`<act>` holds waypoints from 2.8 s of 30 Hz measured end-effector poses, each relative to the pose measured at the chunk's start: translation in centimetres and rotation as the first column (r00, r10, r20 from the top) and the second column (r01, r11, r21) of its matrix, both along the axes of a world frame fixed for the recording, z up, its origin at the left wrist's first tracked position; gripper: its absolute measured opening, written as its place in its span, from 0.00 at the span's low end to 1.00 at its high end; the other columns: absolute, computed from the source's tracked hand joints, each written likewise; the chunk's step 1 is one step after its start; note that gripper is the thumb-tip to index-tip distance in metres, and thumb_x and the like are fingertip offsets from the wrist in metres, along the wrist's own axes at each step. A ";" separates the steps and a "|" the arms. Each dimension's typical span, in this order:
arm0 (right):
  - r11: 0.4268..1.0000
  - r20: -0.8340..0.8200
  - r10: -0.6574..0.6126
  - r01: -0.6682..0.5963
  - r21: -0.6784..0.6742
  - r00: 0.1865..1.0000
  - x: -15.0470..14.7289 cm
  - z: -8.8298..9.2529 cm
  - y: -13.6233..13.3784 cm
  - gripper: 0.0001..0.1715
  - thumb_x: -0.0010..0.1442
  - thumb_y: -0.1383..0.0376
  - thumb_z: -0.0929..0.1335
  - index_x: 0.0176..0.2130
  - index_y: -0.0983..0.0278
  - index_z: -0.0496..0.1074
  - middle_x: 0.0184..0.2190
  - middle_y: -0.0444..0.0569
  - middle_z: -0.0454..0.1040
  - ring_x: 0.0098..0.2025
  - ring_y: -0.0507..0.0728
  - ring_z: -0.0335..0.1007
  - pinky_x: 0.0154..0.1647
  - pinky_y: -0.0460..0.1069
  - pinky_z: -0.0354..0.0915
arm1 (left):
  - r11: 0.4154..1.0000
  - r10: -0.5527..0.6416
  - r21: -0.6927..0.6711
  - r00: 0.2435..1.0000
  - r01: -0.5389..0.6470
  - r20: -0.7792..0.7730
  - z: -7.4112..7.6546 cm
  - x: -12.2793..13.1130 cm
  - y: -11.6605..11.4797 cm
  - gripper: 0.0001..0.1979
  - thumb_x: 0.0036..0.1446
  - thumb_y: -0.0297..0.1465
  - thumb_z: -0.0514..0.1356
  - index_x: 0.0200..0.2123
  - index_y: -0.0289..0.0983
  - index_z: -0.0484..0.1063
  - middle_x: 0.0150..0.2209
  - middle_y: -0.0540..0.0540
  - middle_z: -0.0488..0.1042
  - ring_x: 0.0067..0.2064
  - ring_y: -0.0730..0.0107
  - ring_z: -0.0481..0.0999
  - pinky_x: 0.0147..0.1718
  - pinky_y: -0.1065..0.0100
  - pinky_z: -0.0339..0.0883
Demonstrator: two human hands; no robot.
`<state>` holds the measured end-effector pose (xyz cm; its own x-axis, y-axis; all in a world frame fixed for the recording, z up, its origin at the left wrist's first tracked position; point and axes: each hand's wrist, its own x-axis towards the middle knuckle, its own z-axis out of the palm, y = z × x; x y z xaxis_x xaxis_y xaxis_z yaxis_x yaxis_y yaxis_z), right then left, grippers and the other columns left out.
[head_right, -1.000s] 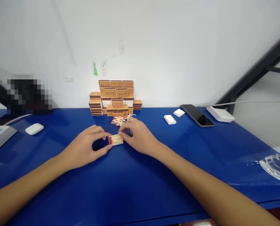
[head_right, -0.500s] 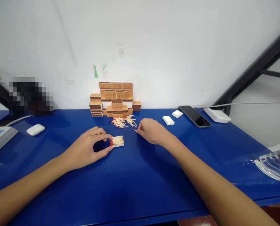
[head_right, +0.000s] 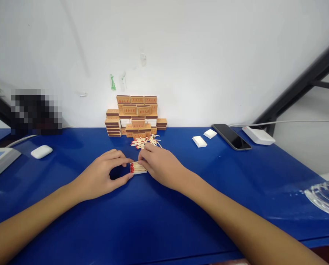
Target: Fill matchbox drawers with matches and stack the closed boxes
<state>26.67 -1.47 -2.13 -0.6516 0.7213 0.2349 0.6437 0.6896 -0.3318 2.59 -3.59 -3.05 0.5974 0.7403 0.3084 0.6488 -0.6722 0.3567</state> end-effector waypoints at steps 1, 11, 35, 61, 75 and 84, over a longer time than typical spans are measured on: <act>1.000 -0.016 0.012 -0.012 0.003 1.000 0.2 0.0 0.1 0.07 0.72 0.70 0.66 0.43 0.65 0.75 0.41 0.50 0.71 0.39 0.55 0.69 0.41 0.50 0.64 | 1.000 0.000 0.002 1.000 0.000 -0.001 0.0 0.0 0.0 0.14 0.67 0.37 0.63 0.52 0.38 0.79 0.41 0.45 0.76 0.43 0.60 0.73 0.46 0.56 0.69; 0.996 -0.102 0.035 -0.026 0.081 0.994 1.4 0.9 0.9 0.10 0.70 0.69 0.66 0.42 0.64 0.79 0.38 0.49 0.72 0.36 0.54 0.68 0.37 0.49 0.62 | 1.000 0.006 0.010 1.000 -0.006 0.005 0.0 0.0 0.1 0.14 0.67 0.37 0.63 0.52 0.38 0.78 0.41 0.46 0.76 0.43 0.60 0.74 0.46 0.55 0.70; 0.896 0.063 -0.427 0.432 -0.102 0.902 3.2 -0.6 4.7 0.07 0.67 0.63 0.70 0.36 0.63 0.76 0.34 0.49 0.77 0.33 0.55 0.70 0.34 0.50 0.59 | 1.000 0.008 0.020 1.000 -0.008 -0.016 0.2 0.0 -0.1 0.15 0.67 0.38 0.63 0.52 0.38 0.79 0.41 0.45 0.76 0.43 0.60 0.73 0.47 0.54 0.71; 0.933 0.270 -0.282 0.329 -0.149 0.921 5.0 1.7 3.6 0.07 0.64 0.67 0.69 0.33 0.62 0.76 0.33 0.49 0.79 0.32 0.56 0.71 0.31 0.49 0.57 | 1.000 0.005 0.026 1.000 -0.004 -0.024 0.2 0.1 -0.1 0.15 0.68 0.39 0.62 0.53 0.38 0.78 0.41 0.44 0.76 0.43 0.58 0.73 0.46 0.54 0.71; 0.867 0.121 -0.477 0.489 -0.094 0.870 2.4 -0.2 3.9 0.09 0.65 0.61 0.68 0.33 0.62 0.74 0.32 0.50 0.78 0.31 0.56 0.70 0.31 0.49 0.58 | 0.999 -0.001 0.039 1.000 0.002 -0.031 0.0 0.0 0.0 0.14 0.68 0.39 0.62 0.51 0.38 0.78 0.41 0.44 0.76 0.44 0.58 0.74 0.47 0.53 0.71; 0.876 0.185 -0.409 0.441 -0.194 0.894 2.6 0.7 3.5 0.05 0.55 0.69 0.70 0.27 0.61 0.74 0.25 0.45 0.76 0.25 0.54 0.67 0.26 0.49 0.53 | 0.999 0.007 0.034 0.999 -0.005 -0.042 0.3 0.1 -0.1 0.15 0.68 0.38 0.62 0.52 0.38 0.78 0.41 0.44 0.76 0.44 0.58 0.74 0.46 0.54 0.71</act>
<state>29.31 2.00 -1.39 -0.2834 0.9584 -0.0343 0.9068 0.2562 -0.3349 2.67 -3.67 -2.79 0.6057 0.7335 0.3084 0.6668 -0.6794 0.3063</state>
